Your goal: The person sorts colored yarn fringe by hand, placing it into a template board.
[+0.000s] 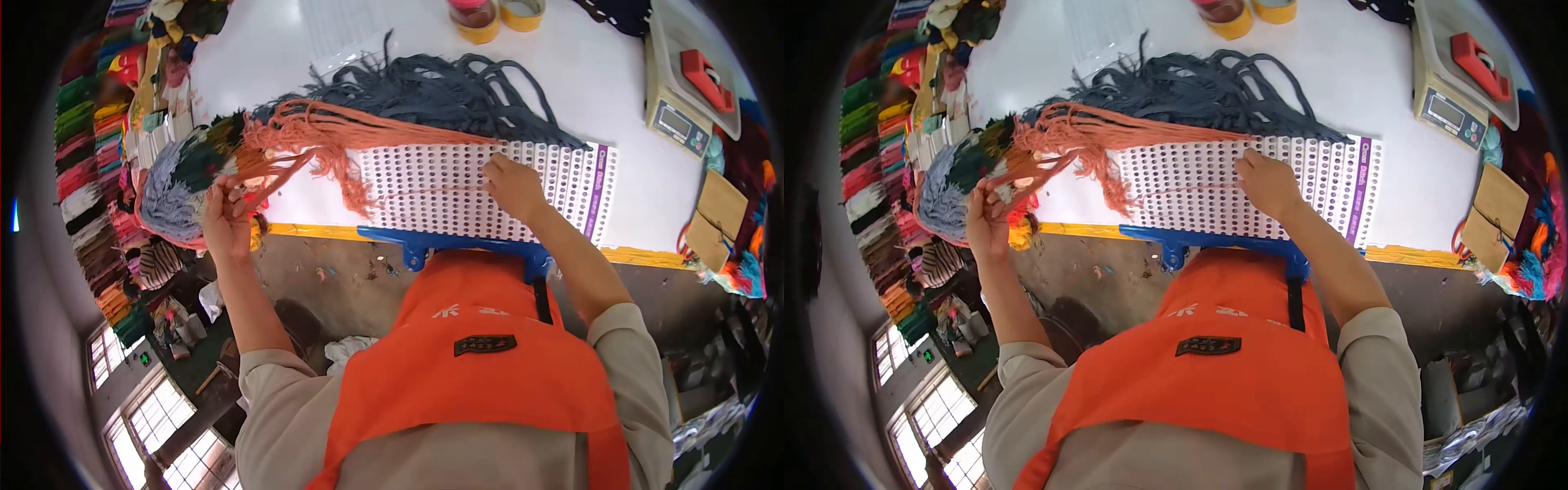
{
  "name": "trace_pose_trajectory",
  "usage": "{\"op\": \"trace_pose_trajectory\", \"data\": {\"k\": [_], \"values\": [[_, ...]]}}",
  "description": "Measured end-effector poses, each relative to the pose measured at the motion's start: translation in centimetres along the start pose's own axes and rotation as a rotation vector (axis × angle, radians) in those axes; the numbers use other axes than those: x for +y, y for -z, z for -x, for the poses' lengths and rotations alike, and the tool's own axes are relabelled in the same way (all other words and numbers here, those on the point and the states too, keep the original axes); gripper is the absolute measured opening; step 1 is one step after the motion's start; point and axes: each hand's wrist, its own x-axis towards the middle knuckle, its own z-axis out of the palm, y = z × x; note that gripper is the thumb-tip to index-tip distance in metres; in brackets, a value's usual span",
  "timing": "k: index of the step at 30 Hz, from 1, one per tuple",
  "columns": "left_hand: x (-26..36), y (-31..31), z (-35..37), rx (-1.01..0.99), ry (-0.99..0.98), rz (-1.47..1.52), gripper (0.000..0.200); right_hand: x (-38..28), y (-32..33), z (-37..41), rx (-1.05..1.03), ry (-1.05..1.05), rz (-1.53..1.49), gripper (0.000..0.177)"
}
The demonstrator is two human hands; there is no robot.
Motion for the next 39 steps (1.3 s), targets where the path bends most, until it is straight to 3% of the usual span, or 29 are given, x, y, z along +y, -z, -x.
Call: {"op": "trace_pose_trajectory", "data": {"k": [5, 8, 13, 14, 15, 17, 21, 24, 25, 26, 27, 28, 29, 30, 31, 33, 36, 38, 39], "values": [[1.8, 6.1, 1.4, -0.001, -0.043, 0.057, 0.021, -1.3, -2.3, -0.3, -0.063, -0.034, 0.092, 0.020], [4.3, 11.8, 1.5, 0.112, -0.086, 0.117, 0.021, -2.2, -1.1, 0.2, -0.142, -0.168, -0.129, 0.021], [9.9, 23.1, 1.3, 0.287, -0.078, 0.242, 0.023, -3.7, 6.9, 3.5, 0.031, -0.376, -0.096, 0.018], [10.8, 27.7, 0.1, 0.179, -0.016, 0.344, 0.020, -3.4, 8.7, 4.8, 0.045, -0.393, -0.063, 0.016], [11.8, 27.9, 0.2, 0.290, -0.032, 0.342, 0.021, -2.9, 10.2, 6.2, 0.089, -0.392, -0.012, 0.017], [12.4, 36.0, -2.5, 0.195, -0.031, 0.338, 0.021, 0.2, 12.2, 9.2, 0.164, -0.328, 0.181, 0.015], [13.0, 41.0, -5.4, 0.278, -0.118, 0.332, 0.024, 0.8, 18.4, 13.6, 0.263, -0.471, 0.401, 0.011], [12.1, 39.6, -6.2, 0.333, -0.147, 0.306, 0.025, 1.4, 22.5, 16.1, 0.404, -0.520, 0.500, 0.013], [11.4, 38.8, -6.1, 0.021, -0.164, 0.360, 0.024, 0.8, 23.8, 16.5, 0.450, -0.540, 0.484, 0.015], [10.6, 37.8, -6.3, 0.134, -0.174, 0.359, 0.022, 0.1, 25.2, 16.8, 0.481, -0.522, 0.508, 0.015], [11.0, 32.8, -4.7, 0.249, -0.184, 0.354, 0.020, -1.1, 26.5, 16.8, 0.511, -0.502, 0.528, 0.016], [9.7, 34.0, -6.2, -0.014, -0.190, 0.443, 0.015, -3.5, 27.7, 16.4, 0.520, -0.530, 0.574, 0.017], [8.7, 34.9, -8.0, 0.033, -0.182, 0.430, 0.016, -4.5, 28.9, 16.4, 0.575, -0.481, 0.568, 0.017], [8.7, 31.4, -6.8, 0.081, -0.174, 0.417, 0.018, -5.4, 30.0, 16.3, 0.628, -0.428, 0.561, 0.018], [9.3, 27.1, -4.5, 0.114, -0.232, 0.398, 0.021, -6.5, 31.4, 16.4, 0.630, -0.444, 0.617, 0.021], [9.6, 25.8, -4.0, 0.131, -0.270, 0.368, 0.021, -8.5, 33.7, 17.2, 0.607, -0.594, 0.745, 0.025], [10.1, 29.3, -6.0, 0.134, -0.307, 0.365, 0.023, -4.6, 38.5, 22.2, 0.510, -0.732, 0.907, 0.028], [10.7, 33.4, -8.3, 0.290, -0.266, 0.265, 0.024, -2.7, 41.0, 25.7, 0.494, -0.706, 1.010, 0.029], [11.2, 34.7, -9.0, 0.386, -0.252, 0.222, 0.023, -3.0, 41.6, 26.5, 0.514, -0.814, 1.013, 0.029]]}}
